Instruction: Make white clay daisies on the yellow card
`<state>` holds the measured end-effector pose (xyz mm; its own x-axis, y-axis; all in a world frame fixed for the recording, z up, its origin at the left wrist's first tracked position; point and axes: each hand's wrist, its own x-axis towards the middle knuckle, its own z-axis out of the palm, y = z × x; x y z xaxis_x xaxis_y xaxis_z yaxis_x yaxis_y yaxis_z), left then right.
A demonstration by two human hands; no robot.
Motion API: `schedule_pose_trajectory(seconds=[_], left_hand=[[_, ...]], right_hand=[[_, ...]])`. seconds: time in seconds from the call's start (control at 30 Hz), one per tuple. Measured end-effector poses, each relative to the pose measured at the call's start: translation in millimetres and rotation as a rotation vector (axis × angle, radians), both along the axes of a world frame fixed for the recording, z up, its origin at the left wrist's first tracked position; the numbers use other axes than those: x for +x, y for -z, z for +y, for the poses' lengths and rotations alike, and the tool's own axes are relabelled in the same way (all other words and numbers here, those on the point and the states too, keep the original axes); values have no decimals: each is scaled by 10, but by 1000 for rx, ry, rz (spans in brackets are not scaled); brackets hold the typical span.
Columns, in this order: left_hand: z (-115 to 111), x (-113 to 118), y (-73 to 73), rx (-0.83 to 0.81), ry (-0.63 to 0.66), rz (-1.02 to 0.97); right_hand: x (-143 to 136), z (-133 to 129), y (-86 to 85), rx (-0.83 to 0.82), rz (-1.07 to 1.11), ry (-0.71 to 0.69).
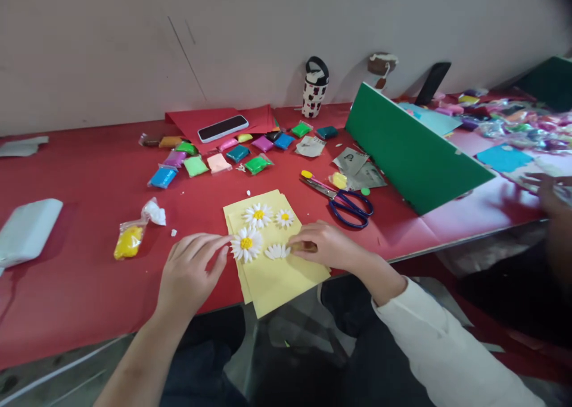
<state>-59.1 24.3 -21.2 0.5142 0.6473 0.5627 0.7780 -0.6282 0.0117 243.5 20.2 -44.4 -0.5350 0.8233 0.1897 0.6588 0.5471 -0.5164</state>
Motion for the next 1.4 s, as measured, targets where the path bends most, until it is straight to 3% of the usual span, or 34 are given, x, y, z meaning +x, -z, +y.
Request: schedule_pose_trajectory(seconds=[0.13, 0.3, 0.43, 0.67, 1.4], left_hand=[[-76, 171, -6, -9, 45, 6], [-256, 612, 29, 21, 244, 111], [-294, 821, 115, 24, 204, 171], [-255, 793, 187, 18, 160, 194], [-244, 763, 223, -96, 173, 191]], right_hand=[[-1, -10, 93, 17, 19, 40], [-13, -71, 117, 54, -3, 92], [-47, -150, 97, 77, -22, 144], [-100, -202, 96, 105, -6, 211], [-108, -209, 24, 7, 19, 200]])
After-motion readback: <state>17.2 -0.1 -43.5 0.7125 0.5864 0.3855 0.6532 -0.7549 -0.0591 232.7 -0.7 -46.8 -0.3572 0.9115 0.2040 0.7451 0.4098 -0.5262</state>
